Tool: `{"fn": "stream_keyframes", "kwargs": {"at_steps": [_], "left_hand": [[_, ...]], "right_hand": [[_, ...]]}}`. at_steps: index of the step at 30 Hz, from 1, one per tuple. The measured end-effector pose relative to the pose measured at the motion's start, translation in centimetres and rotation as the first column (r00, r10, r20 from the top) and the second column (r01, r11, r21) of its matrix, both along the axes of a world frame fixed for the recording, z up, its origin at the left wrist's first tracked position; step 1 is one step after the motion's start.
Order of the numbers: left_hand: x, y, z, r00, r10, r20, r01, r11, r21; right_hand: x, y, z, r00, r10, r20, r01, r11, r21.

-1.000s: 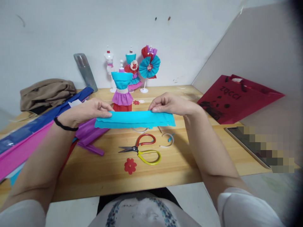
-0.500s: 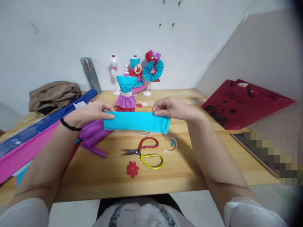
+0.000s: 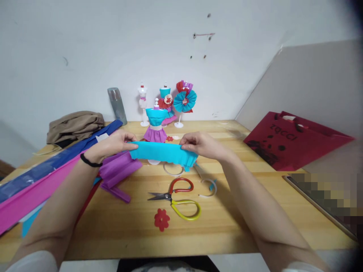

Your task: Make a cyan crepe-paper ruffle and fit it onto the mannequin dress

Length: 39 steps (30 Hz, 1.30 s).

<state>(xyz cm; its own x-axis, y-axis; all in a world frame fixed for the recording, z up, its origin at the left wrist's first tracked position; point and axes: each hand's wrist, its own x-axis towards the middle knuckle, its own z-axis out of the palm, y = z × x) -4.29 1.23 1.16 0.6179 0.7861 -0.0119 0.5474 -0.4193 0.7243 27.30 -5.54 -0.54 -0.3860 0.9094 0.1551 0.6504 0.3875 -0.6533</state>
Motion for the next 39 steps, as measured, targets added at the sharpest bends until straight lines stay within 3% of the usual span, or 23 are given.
{"fn": "stream_keyframes", "kwargs": {"at_steps": [6,13,15,20,23,29,35,39], "left_hand": [[0.0,0.1,-0.2,1.000,0.018,0.018,-0.018,1.000,-0.006],[-0.4,0.7,-0.4,0.953,-0.279,-0.122,0.276,0.960,-0.041],[-0.5,0.9,-0.6,0.943,-0.311,-0.117,0.306,0.950,-0.062],[-0.5,1.1,-0.8,0.989,-0.114,-0.090,0.118,0.992,0.042],[-0.5,1.3,-0.8,1.000,-0.014,-0.028,0.015,0.999,0.046],[-0.6,1.7,-1.2,1.000,0.029,0.011,-0.030,0.996,0.081],[-1.1,1.9,-0.8,0.966,-0.206,-0.155,0.216,0.975,0.047],[-1.2,2.0,-0.7,0.951,-0.236,-0.200,0.248,0.968,0.037]], "right_hand": [[-0.3,0.2,-0.4,0.999,-0.045,0.026,0.042,0.995,0.089],[-0.4,-0.2,-0.2,0.990,0.076,0.121,-0.078,0.997,0.010],[-0.6,-0.2,-0.3,0.990,0.077,0.119,-0.079,0.997,0.012],[-0.9,0.5,-1.1,0.997,-0.069,0.029,0.065,0.990,0.127],[-0.9,1.0,-1.6,0.996,-0.094,0.002,0.092,0.982,0.164],[-0.8,1.4,-2.0,0.995,-0.101,0.010,0.098,0.979,0.181],[-0.7,0.6,-1.5,1.000,0.026,0.013,-0.026,0.999,0.021],[-0.7,0.4,-1.2,0.995,0.086,0.047,-0.082,0.992,-0.097]]}}
